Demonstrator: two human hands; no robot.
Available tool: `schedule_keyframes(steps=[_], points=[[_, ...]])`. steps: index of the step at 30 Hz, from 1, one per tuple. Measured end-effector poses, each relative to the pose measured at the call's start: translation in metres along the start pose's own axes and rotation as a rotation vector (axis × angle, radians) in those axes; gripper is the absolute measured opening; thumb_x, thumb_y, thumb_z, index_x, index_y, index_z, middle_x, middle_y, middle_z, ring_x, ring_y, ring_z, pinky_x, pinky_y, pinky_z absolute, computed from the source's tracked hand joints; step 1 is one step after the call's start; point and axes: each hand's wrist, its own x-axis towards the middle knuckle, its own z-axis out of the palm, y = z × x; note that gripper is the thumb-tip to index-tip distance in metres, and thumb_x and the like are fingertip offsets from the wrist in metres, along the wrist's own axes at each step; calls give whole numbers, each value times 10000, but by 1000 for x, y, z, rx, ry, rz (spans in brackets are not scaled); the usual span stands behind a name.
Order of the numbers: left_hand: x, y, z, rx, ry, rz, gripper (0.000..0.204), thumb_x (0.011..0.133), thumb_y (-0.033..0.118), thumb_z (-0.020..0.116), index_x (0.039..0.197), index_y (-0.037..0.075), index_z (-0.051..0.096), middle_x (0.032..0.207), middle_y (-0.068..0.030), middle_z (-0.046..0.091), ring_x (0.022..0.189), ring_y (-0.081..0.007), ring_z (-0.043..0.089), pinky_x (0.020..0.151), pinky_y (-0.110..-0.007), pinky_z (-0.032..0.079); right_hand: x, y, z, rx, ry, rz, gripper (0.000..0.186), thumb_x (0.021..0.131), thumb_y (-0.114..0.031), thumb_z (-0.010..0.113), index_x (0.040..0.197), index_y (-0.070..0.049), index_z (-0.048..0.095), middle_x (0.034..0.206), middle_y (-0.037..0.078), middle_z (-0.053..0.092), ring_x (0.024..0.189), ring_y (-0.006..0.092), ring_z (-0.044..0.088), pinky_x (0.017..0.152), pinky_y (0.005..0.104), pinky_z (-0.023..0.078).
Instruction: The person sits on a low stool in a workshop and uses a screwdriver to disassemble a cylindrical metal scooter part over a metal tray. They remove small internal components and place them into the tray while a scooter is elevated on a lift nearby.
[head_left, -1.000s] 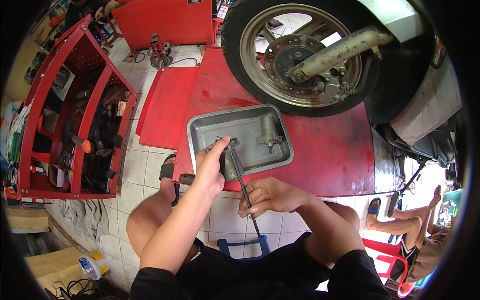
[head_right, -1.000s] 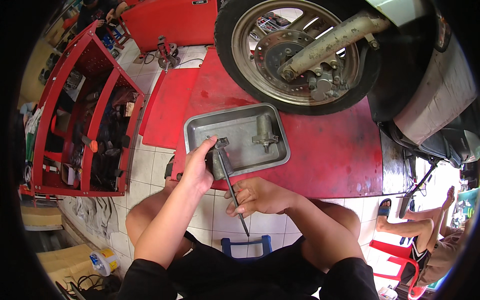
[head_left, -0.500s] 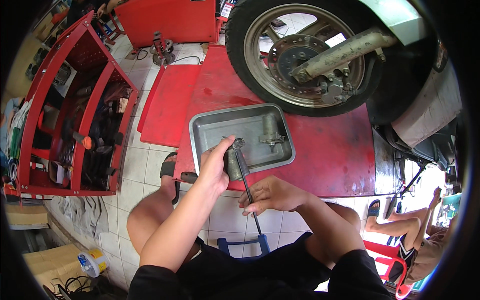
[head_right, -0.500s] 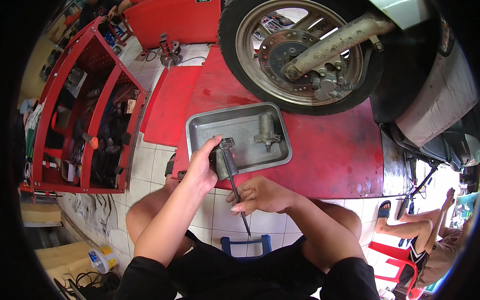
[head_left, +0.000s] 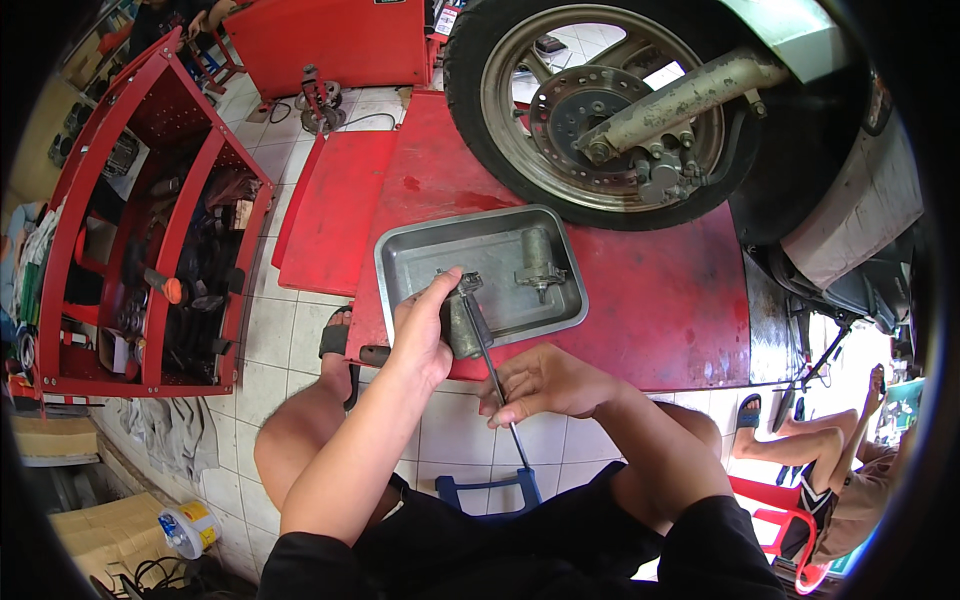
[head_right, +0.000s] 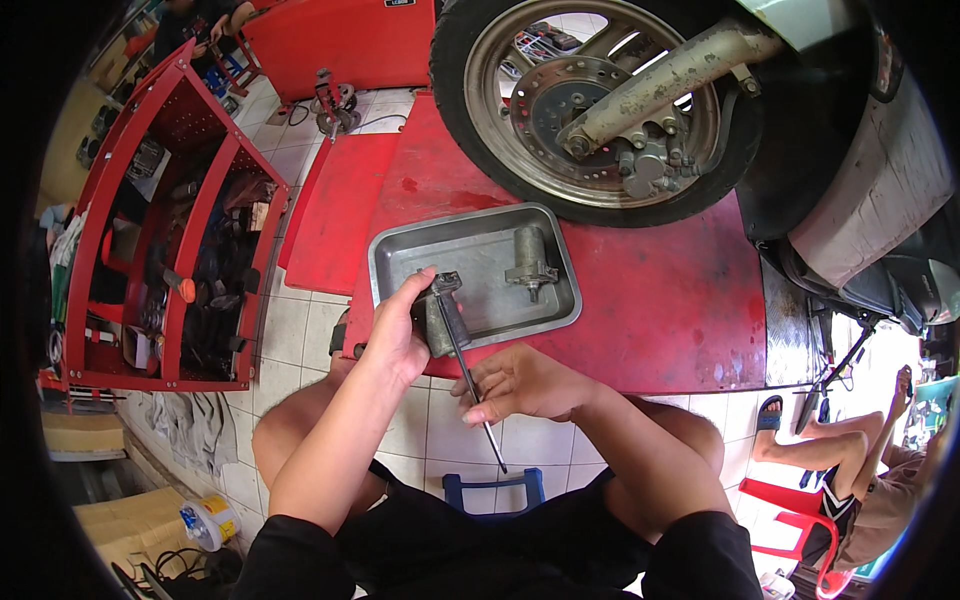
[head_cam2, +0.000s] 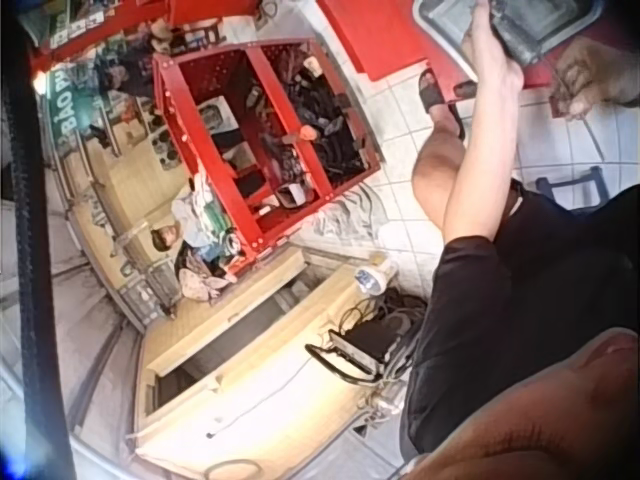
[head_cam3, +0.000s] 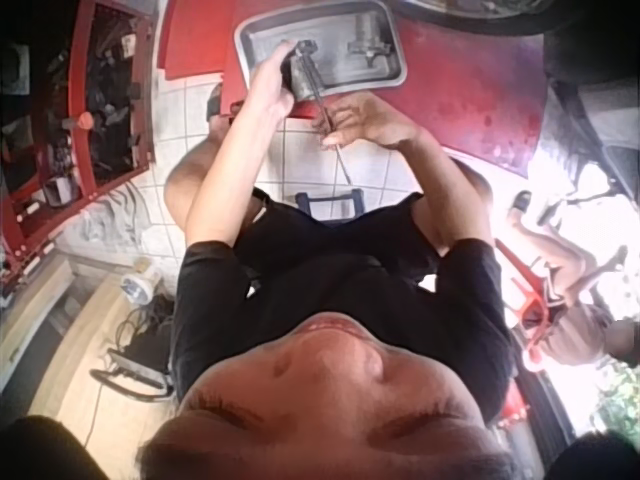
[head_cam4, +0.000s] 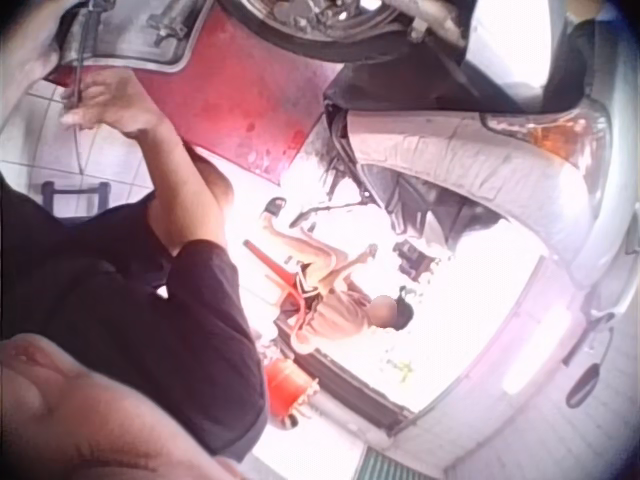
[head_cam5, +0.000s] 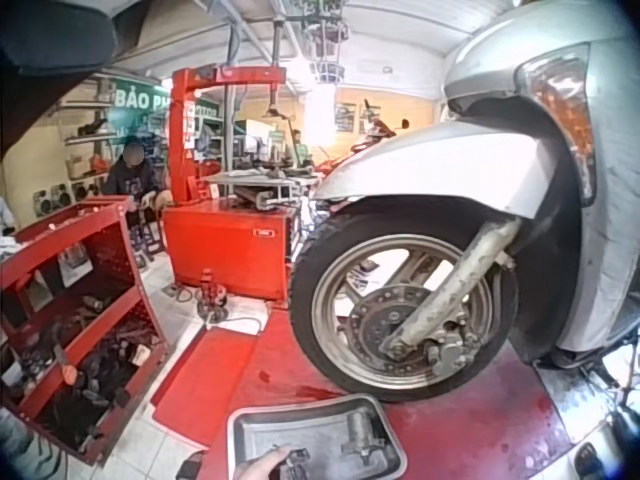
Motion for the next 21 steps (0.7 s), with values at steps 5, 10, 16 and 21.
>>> schedule_keyframes(steps=[5,10,16,21], points=[[1,-1,-1,-6,-12,4,343,877,315,732,1054,44,620,896,-92,653,814,-235,652,701,-391,556,0,-10,-3,-107,-33,76,533,792,-144,843,1197,96,595,854,92,688,792,145,674,745,266,550],[-1,2,0,-14,-7,-9,348,873,315,735,1062,47,617,898,-92,653,809,-240,650,709,-392,554,4,-7,-1,-135,3,35,514,801,-121,825,1205,90,588,790,74,667,797,152,676,735,272,547],[1,0,-2,-22,1,-4,348,868,314,734,1070,55,616,904,-91,654,817,-242,647,723,-391,550,2,-11,3,-23,-16,24,528,801,-144,831,1214,81,590,802,71,665,762,137,665,723,269,541],[1,2,-3,-24,-20,-37,346,870,320,728,1066,58,616,904,-93,655,810,-241,645,719,-394,548,6,-11,-4,-196,-39,95,542,823,-136,806,1261,68,559,879,92,690,823,147,677,755,278,543]])
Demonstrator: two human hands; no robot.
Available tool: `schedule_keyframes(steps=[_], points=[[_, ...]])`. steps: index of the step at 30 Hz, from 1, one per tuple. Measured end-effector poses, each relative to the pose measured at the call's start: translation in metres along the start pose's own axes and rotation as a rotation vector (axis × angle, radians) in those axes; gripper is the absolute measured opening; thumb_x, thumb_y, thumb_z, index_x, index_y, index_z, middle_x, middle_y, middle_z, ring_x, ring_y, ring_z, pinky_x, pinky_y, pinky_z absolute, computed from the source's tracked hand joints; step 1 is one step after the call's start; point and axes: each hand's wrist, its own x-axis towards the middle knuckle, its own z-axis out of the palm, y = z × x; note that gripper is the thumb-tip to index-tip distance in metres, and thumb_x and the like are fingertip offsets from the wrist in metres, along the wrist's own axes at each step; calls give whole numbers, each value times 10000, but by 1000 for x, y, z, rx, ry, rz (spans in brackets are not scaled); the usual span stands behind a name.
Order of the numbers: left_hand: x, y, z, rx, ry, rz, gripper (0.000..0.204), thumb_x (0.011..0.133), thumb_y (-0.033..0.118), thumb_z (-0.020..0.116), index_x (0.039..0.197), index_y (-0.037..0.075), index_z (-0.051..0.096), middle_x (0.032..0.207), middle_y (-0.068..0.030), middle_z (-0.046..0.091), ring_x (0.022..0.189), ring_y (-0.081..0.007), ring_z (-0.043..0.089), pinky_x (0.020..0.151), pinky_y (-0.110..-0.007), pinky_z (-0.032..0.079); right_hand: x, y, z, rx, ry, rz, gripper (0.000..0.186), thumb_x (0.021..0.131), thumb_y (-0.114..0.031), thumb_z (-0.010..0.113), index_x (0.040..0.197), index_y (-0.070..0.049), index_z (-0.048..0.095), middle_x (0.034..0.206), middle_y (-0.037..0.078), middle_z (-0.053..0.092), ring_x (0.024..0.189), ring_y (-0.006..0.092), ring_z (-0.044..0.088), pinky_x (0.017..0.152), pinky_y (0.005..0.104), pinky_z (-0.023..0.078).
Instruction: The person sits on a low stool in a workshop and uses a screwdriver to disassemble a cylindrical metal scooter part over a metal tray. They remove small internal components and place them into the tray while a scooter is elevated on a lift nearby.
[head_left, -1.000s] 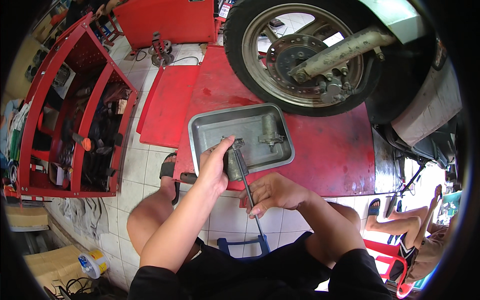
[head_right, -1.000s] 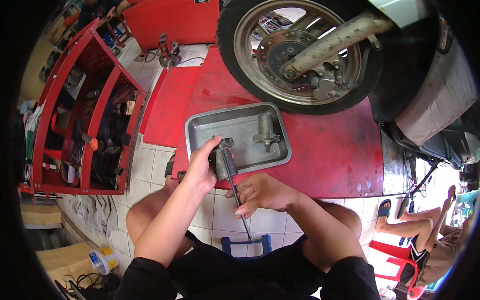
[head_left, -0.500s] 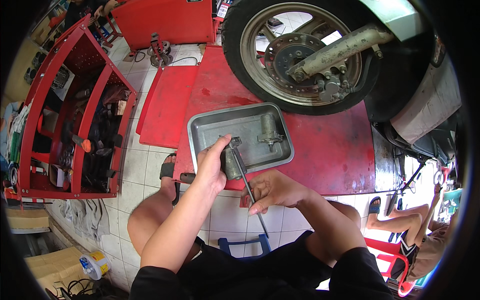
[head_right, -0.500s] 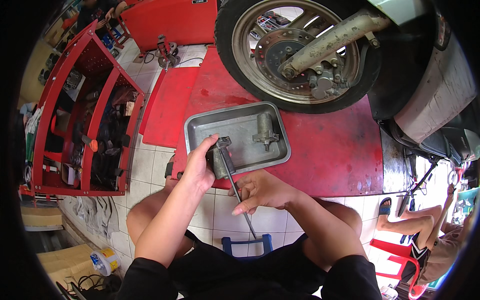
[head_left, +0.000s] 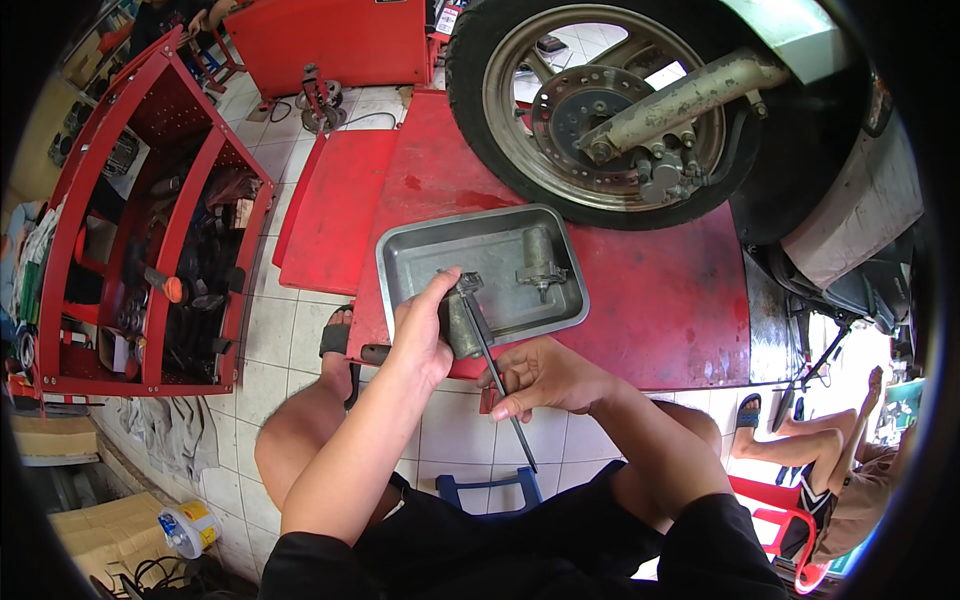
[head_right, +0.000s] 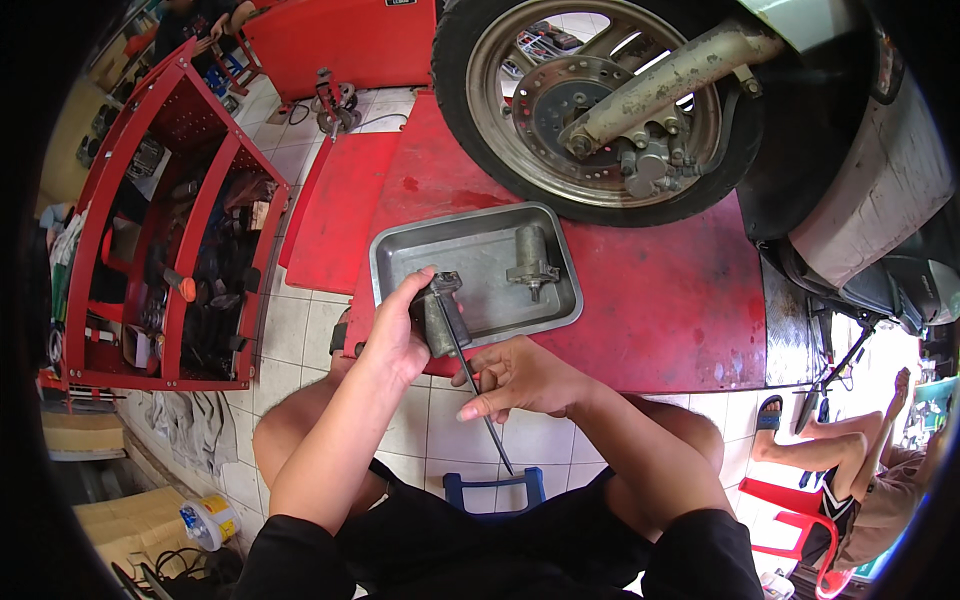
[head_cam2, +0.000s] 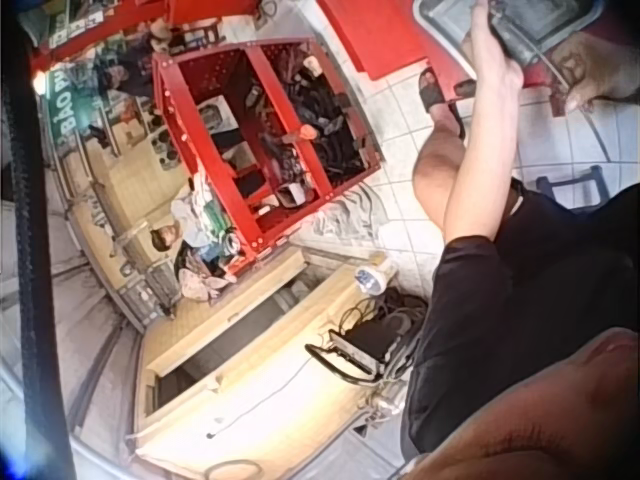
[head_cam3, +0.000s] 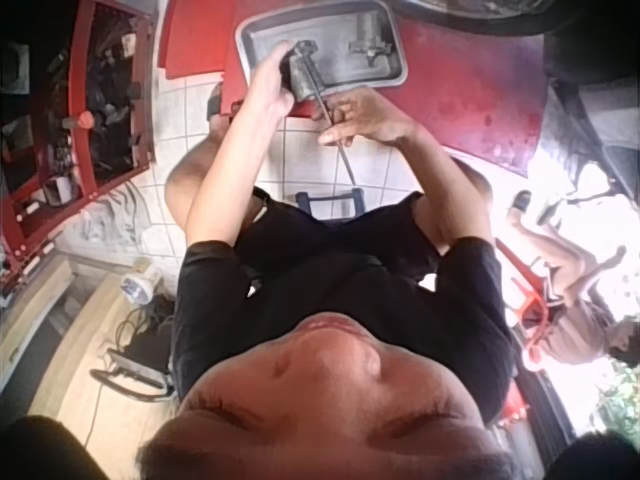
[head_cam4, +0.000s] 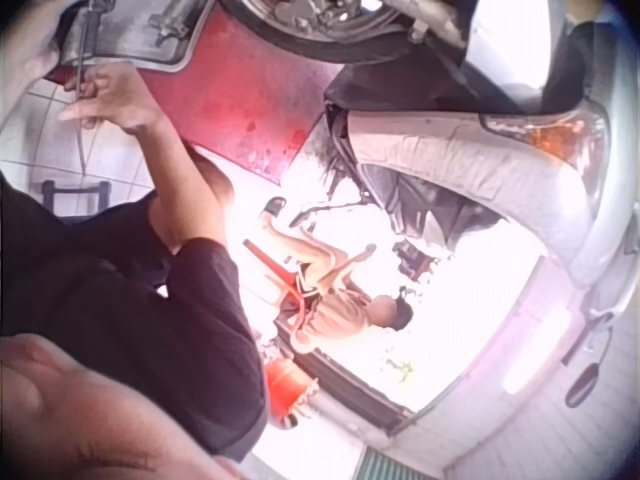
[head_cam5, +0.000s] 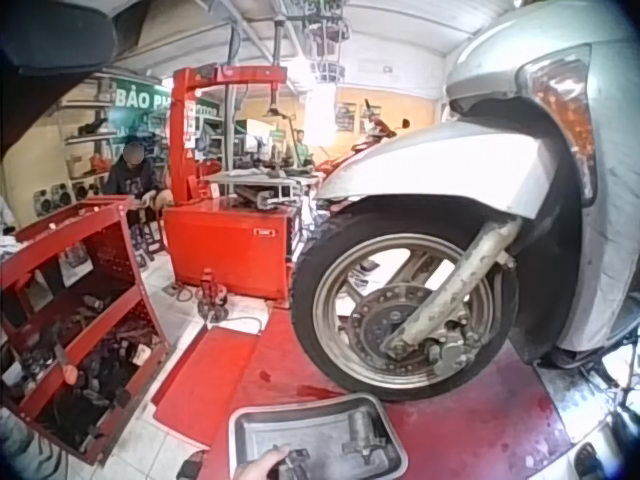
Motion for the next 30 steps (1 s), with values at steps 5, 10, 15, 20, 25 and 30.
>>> schedule_keyframes(steps=[5,10,15,20,25,30], points=[[1,1,-2,16,-2,14,344,873,323,722,1065,59,613,900,-93,651,813,-239,643,716,-397,544,-1,2,8,207,57,-63,520,782,-149,846,1181,74,597,788,89,675,737,143,670,660,245,530],[-1,-1,1,8,-2,3,346,872,320,721,1068,58,609,910,-96,651,821,-240,642,718,-394,542,0,6,1,77,20,-12,450,813,-158,823,1155,44,612,876,91,695,843,152,680,731,263,532],[1,0,1,13,-7,-2,340,875,315,718,1069,58,609,911,-97,651,818,-241,640,721,-390,541,5,18,4,114,64,-188,448,821,-127,809,1179,41,597,849,104,694,787,163,685,700,278,545],[-2,2,-1,31,-9,29,328,877,305,715,1058,52,612,895,-96,650,807,-241,642,727,-390,543,-3,-7,9,153,48,-60,399,855,-135,781,1169,50,620,861,70,675,771,137,645,695,272,521],[-3,1,2,11,-9,14,319,874,297,719,1045,49,614,877,-91,652,796,-235,647,715,-395,547,3,6,1,10,37,-76,442,865,-131,768,1226,60,595,944,108,708,849,158,678,748,274,539],[0,3,-4,1,-12,0,323,869,303,722,1045,55,614,879,-92,652,795,-236,648,709,-401,551,0,-2,10,245,8,-95,421,846,-128,790,1181,69,626,854,90,695,718,134,646,661,259,520]])
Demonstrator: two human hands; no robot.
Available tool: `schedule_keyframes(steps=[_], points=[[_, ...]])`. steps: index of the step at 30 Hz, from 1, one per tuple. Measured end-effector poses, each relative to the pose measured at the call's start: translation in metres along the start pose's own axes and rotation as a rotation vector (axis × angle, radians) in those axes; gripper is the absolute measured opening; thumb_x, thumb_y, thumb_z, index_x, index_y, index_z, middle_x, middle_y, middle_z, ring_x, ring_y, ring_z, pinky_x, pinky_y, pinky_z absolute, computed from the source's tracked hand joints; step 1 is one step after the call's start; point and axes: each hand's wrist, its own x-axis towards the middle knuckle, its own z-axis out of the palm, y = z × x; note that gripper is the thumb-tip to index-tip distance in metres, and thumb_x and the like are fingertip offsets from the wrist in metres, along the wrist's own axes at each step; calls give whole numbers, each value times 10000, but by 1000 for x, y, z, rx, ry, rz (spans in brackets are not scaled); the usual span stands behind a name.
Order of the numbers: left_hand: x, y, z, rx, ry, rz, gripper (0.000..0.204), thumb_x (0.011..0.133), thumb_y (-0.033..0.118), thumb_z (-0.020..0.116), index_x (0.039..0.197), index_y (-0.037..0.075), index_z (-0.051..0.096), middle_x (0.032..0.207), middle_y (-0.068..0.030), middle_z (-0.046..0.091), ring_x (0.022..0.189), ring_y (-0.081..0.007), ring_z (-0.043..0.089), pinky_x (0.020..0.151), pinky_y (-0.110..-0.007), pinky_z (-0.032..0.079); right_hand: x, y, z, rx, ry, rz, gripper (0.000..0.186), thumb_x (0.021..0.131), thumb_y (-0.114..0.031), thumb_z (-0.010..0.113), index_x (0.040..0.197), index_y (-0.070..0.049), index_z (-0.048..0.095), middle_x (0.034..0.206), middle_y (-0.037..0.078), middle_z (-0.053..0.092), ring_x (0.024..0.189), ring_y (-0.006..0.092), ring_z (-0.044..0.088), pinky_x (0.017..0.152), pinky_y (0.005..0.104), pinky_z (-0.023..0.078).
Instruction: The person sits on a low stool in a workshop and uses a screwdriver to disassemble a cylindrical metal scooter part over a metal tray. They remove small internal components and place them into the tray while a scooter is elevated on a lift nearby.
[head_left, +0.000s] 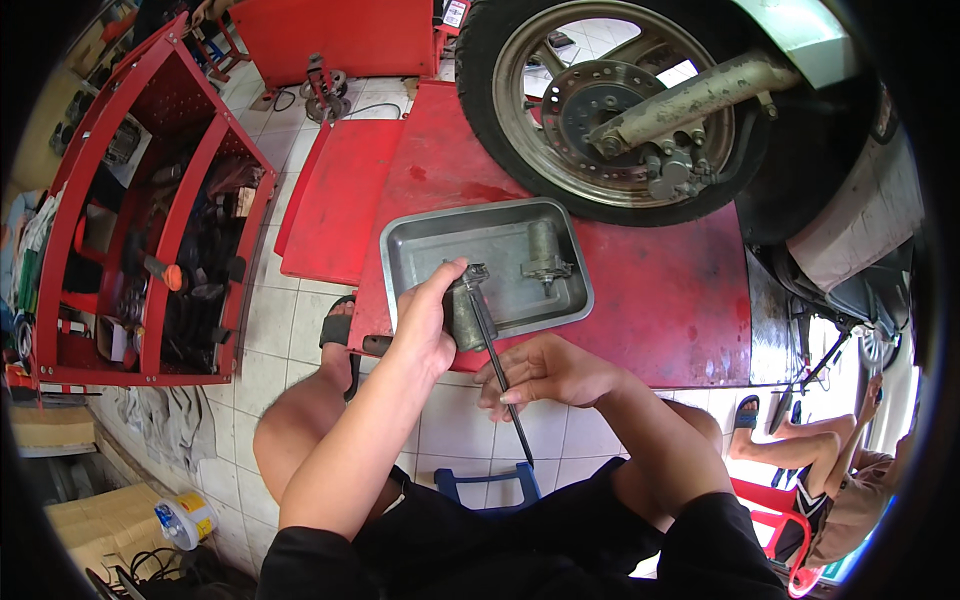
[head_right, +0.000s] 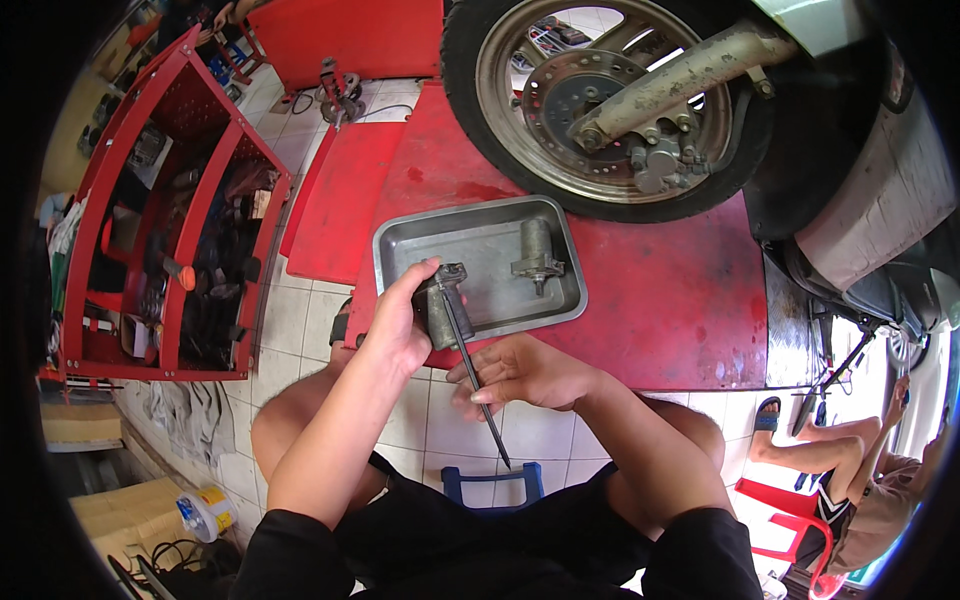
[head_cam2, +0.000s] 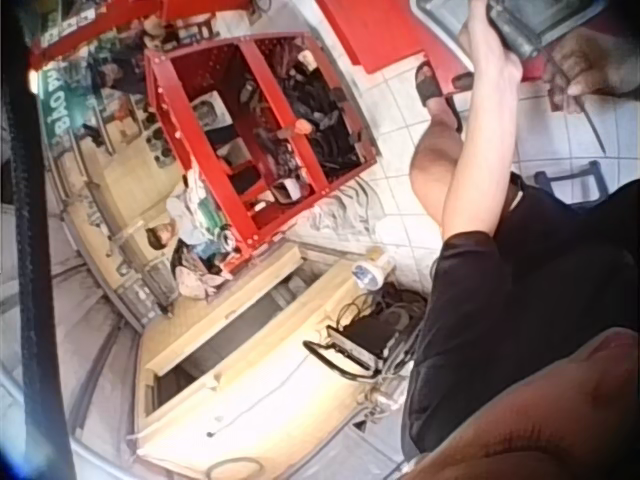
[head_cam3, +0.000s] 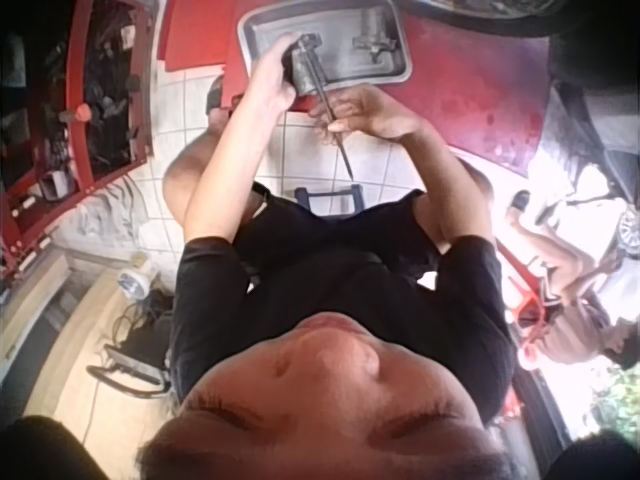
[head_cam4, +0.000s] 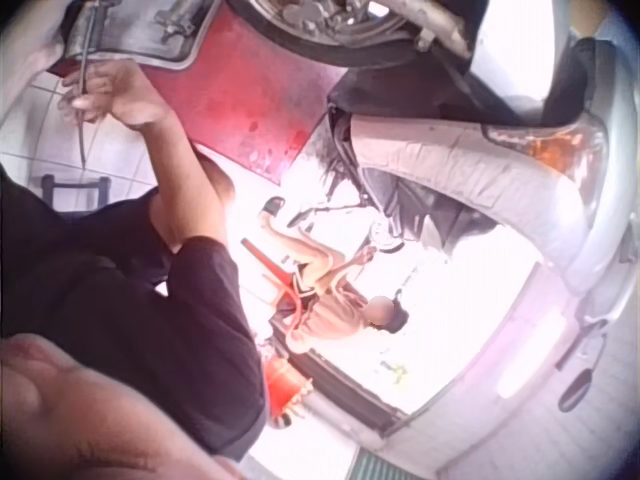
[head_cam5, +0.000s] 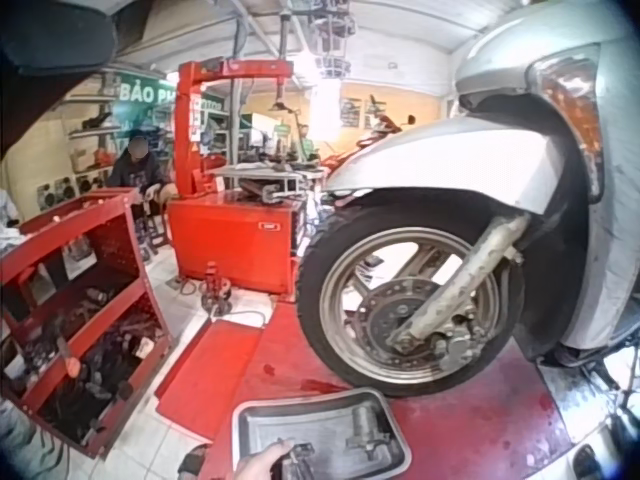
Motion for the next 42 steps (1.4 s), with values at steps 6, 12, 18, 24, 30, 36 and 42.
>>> schedule_keyframes(steps=[6,12,18,24,30,36,42], points=[[-1,0,3,-20,-14,9,332,862,313,727,1043,59,616,888,-93,654,796,-241,648,718,-402,549,2,0,-10,-306,42,74,435,867,-114,764,1231,65,607,922,111,720,837,163,692,741,280,549],[4,0,-4,-14,-5,11,340,858,310,735,1052,56,619,894,-93,654,798,-242,649,730,-403,547,-1,-2,2,28,49,-16,420,825,-166,814,1142,67,666,881,105,708,753,149,670,685,266,531],[-2,-1,4,3,-13,12,350,859,313,736,1057,48,621,895,-95,653,799,-244,651,715,-412,555,1,1,-12,-339,19,116,408,894,-165,743,1219,53,628,925,90,719,764,142,649,705,264,519],[2,-1,1,3,-18,13,354,859,311,738,1059,44,619,890,-95,652,803,-241,652,709,-415,561,1,9,-5,-76,22,-52,384,865,-228,781,1113,49,684,897,94,718,805,144,652,713,263,524],[0,-3,4,34,-20,16,343,864,300,733,1058,40,619,885,-93,655,787,-241,654,692,-411,566,-2,3,-10,-174,8,135,364,829,-228,817,1029,58,716,1048,151,706,852,162,666,709,275,547],[1,-2,1,25,-15,11,342,866,298,728,1060,37,621,870,-89,655,776,-235,654,687,-413,567,-1,0,-5,-245,57,61,370,823,-171,816,1038,99,682,977,167,715,884,188,702,747,301,586],[-1,-2,0,46,-12,0,345,866,306,726,1069,47,621,878,-85,652,793,-235,653,691,-412,560,-3,5,-3,-47,-7,80,313,864,-71,753,1127,73,660,998,121,727,843,146,691,761,281,557]])
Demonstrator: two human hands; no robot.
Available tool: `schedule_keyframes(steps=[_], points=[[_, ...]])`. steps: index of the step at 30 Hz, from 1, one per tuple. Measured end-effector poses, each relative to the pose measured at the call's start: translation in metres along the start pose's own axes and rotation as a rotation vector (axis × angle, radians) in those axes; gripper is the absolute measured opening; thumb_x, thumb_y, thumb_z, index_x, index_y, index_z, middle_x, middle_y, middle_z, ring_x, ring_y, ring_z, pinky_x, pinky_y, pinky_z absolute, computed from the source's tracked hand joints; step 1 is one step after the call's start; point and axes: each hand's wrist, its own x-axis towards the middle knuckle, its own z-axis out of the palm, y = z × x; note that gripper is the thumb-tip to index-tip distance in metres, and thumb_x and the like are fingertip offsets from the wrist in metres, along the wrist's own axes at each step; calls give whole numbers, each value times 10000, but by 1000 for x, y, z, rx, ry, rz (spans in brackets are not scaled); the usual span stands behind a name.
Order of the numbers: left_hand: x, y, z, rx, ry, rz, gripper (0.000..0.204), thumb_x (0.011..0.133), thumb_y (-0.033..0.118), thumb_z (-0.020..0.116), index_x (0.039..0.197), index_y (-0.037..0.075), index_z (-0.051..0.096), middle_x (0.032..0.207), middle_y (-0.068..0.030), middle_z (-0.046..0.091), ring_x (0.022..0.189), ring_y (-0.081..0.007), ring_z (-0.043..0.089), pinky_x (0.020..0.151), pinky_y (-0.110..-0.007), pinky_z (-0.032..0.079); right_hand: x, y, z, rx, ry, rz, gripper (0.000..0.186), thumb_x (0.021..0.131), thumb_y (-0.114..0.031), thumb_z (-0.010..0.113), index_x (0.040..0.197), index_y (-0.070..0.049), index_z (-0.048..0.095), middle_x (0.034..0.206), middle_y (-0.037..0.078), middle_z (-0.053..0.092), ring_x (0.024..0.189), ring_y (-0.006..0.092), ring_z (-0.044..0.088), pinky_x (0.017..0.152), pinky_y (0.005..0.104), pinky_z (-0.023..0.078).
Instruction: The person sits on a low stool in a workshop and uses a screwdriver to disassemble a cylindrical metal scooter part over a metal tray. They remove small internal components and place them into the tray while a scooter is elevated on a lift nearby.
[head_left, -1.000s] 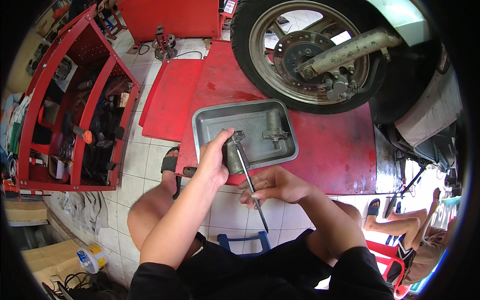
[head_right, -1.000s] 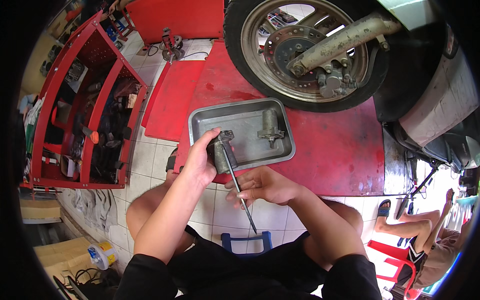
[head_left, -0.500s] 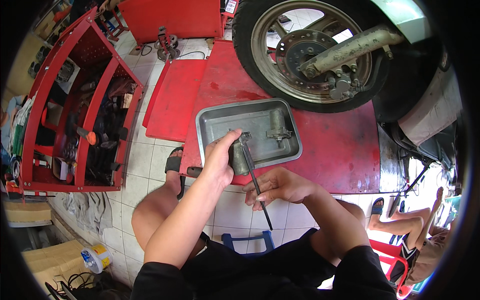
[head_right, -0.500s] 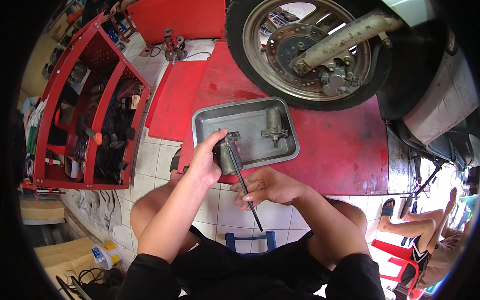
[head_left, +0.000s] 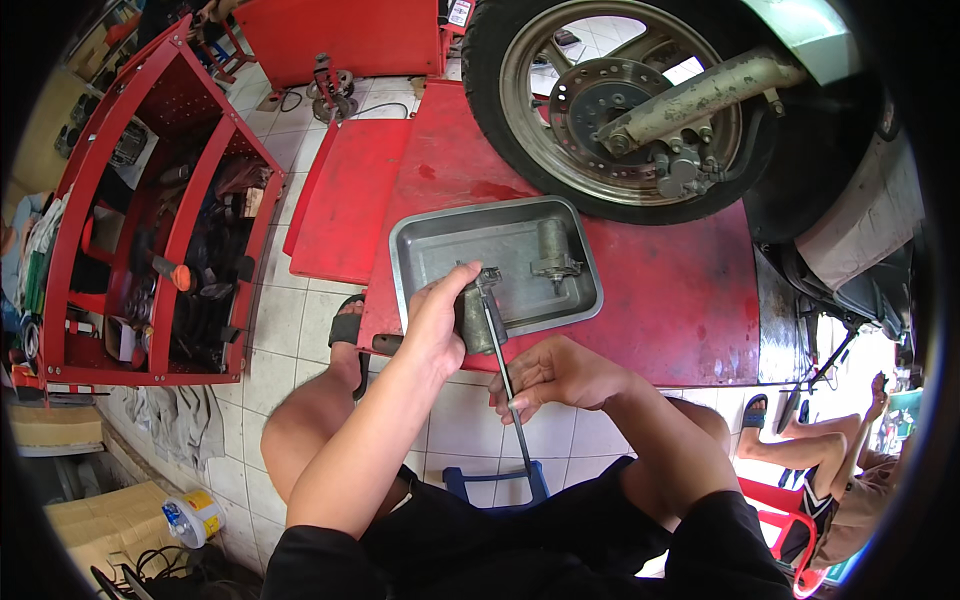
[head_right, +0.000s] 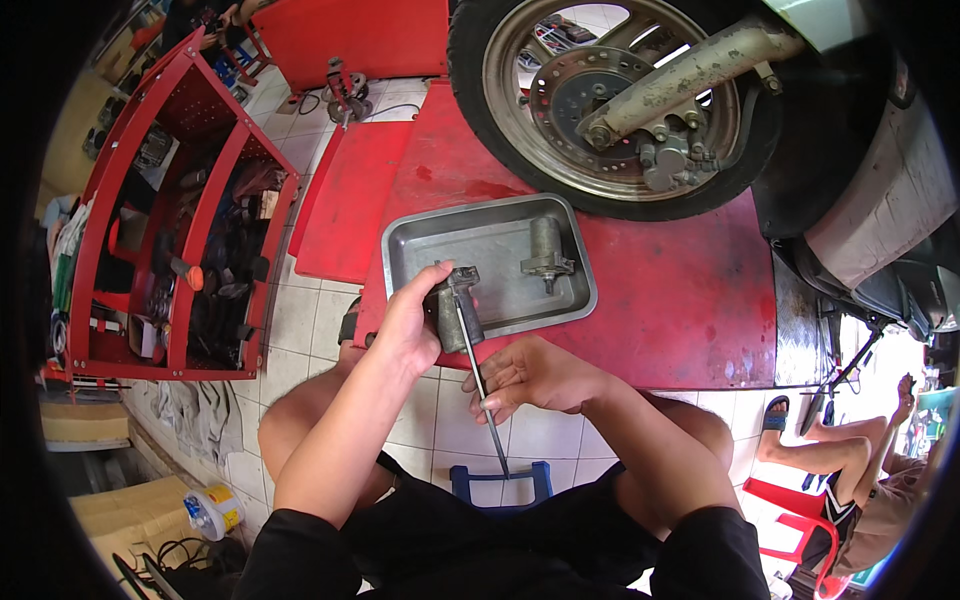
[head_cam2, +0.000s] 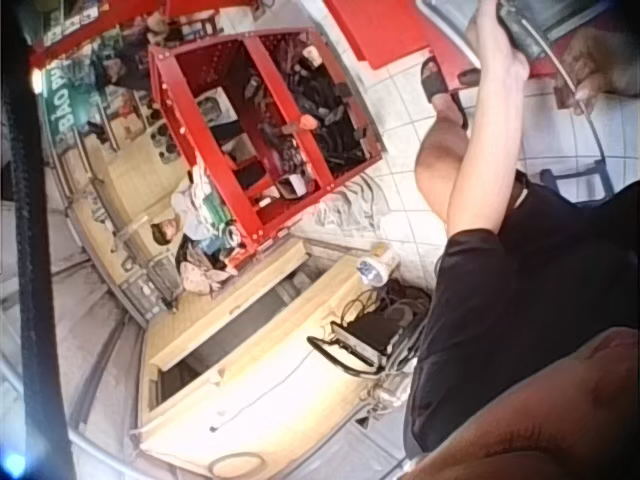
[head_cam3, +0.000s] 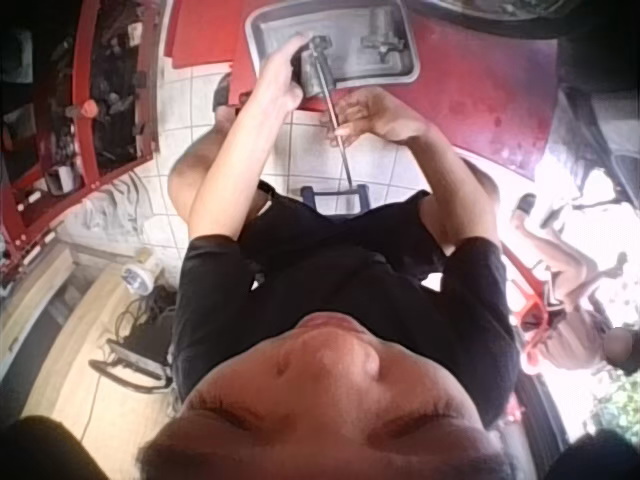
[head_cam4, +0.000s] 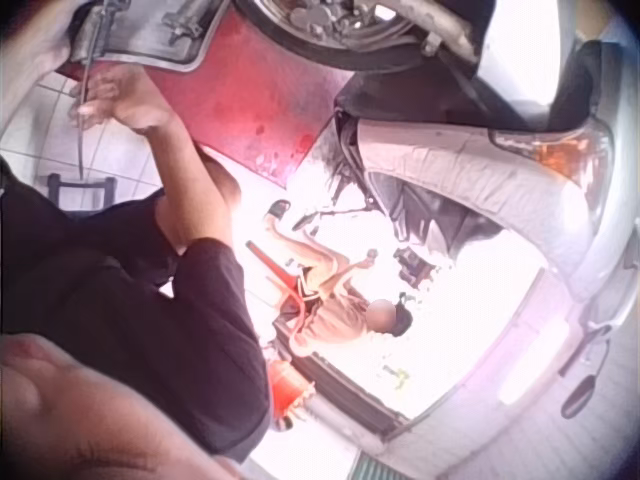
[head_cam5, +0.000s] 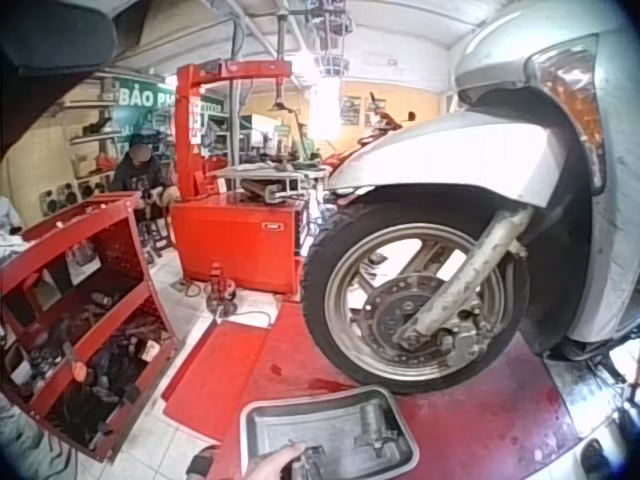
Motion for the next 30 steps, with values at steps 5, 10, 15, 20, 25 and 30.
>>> schedule_keyframes(steps=[5,10,15,20,25,30], points=[[1,-1,-1,-19,-23,-6,343,868,312,724,1077,61,619,900,-83,653,817,-234,650,704,-415,553,4,6,-5,-139,19,-30,354,847,-122,787,1106,78,651,921,119,717,824,149,695,737,282,572],[0,1,0,0,-13,0,343,869,314,723,1070,56,619,895,-86,652,809,-236,648,696,-405,553,8,11,-1,-46,52,-70,362,844,-75,775,1138,84,637,944,110,707,875,155,682,796,304,556],[4,-3,-6,-5,-32,-28,349,872,317,716,1072,52,609,899,-94,650,806,-237,646,690,-401,552,6,7,8,47,7,-94,384,871,-48,732,1216,72,614,1000,101,689,923,175,665,842,308,535],[2,-2,-4,-20,-30,-37,361,871,330,713,1074,55,597,907,-99,645,822,-239,642,719,-401,549,8,13,4,55,8,-48,347,889,-100,737,1170,72,626,996,85,674,920,168,661,867,306,525],[2,1,-4,-29,-26,-28,367,865,326,719,1079,56,594,911,-101,644,834,-245,642,737,-400,547,7,12,4,36,13,-45,292,921,-192,725,1058,46,626,963,83,659,916,168,663,882,316,538],[2,2,-3,-32,-18,-16,367,865,317,720,1083,51,593,913,-106,647,831,-249,643,738,-397,546,11,14,5,154,12,-46,387,949,-198,686,1199,66,556,1076,132,649,1007,219,678,923,350,552]])
